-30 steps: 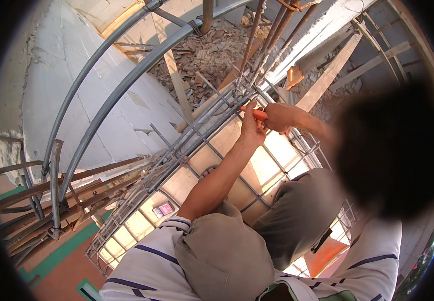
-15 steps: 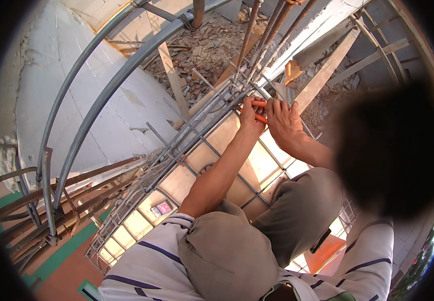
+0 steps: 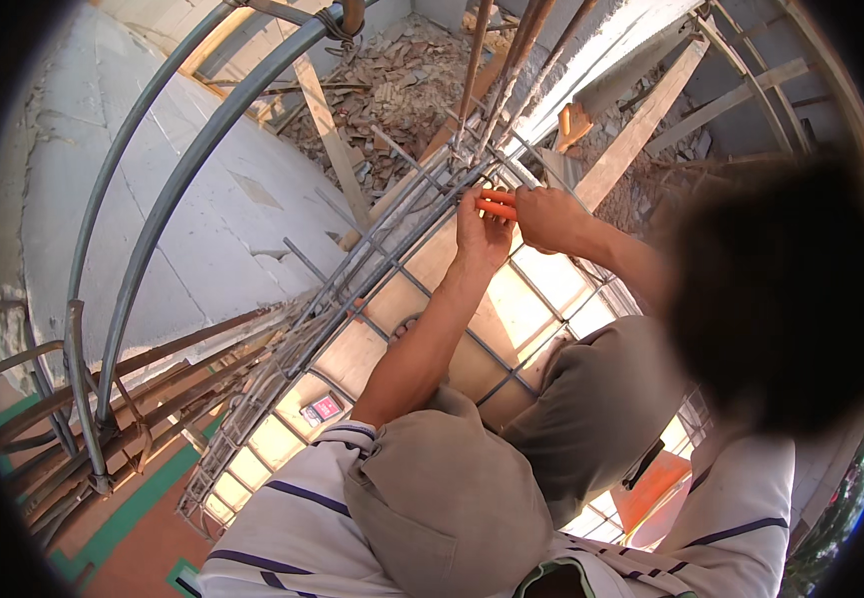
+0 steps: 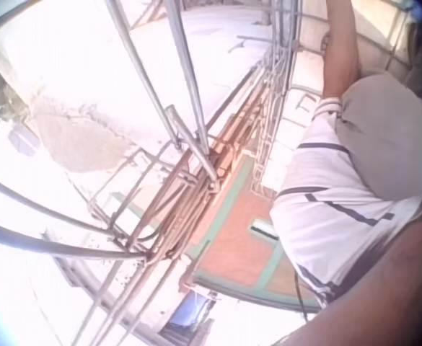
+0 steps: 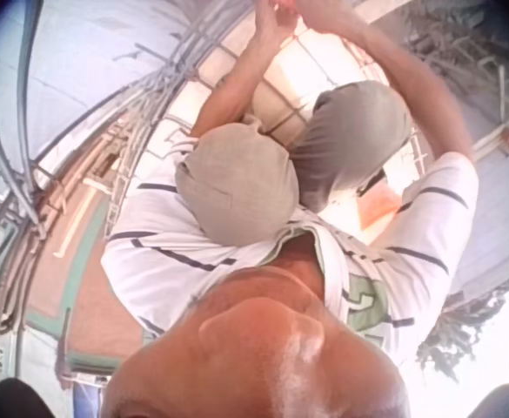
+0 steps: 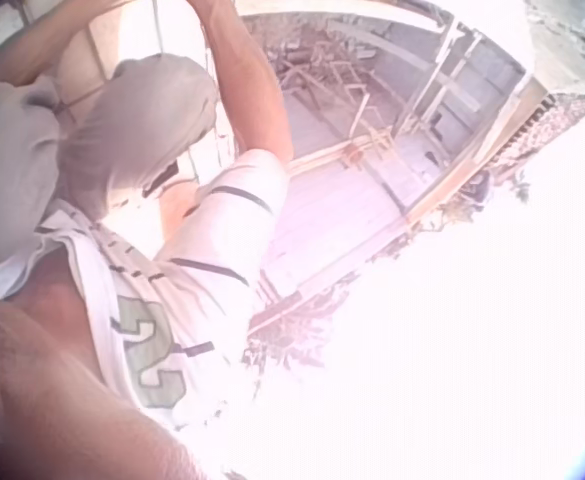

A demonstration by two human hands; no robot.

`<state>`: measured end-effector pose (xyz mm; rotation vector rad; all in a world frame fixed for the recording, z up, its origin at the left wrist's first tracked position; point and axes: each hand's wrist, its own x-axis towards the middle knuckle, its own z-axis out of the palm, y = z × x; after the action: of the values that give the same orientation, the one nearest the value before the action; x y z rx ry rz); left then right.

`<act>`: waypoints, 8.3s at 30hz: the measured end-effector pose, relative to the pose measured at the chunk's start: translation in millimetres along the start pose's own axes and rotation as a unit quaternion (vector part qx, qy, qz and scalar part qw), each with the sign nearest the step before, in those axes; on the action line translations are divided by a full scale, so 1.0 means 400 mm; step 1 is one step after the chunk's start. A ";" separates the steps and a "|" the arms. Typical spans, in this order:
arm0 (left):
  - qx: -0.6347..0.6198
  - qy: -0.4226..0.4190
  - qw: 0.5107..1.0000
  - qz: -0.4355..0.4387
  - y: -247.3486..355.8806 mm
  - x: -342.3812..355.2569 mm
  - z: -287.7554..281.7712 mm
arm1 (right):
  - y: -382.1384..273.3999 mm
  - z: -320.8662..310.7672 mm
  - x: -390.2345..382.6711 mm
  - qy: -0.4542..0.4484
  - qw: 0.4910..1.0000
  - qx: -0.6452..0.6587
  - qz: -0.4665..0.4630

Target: The person secures vertical reinforcement bars by hand-tightening wire loops around the intersecting metal frame and then using pliers to twist and cut the wire.

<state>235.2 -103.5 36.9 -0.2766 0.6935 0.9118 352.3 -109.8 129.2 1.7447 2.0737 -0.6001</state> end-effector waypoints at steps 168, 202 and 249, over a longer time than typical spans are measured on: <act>0.835 0.208 0.476 0.184 0.482 -0.181 -0.201 | -0.367 -0.252 0.407 0.097 0.856 -0.312 -0.401; 0.849 0.146 0.460 0.215 0.496 -0.145 -0.228 | -0.181 -0.319 0.162 0.002 0.968 -0.017 -0.250; 0.727 0.021 0.669 0.151 0.290 -0.387 -0.040 | 0.079 0.276 -0.269 0.072 0.945 0.062 -0.314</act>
<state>71.2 -139.8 133.9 1.3034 1.3290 0.4037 402.0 -253.9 90.5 1.1832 2.7657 -0.8064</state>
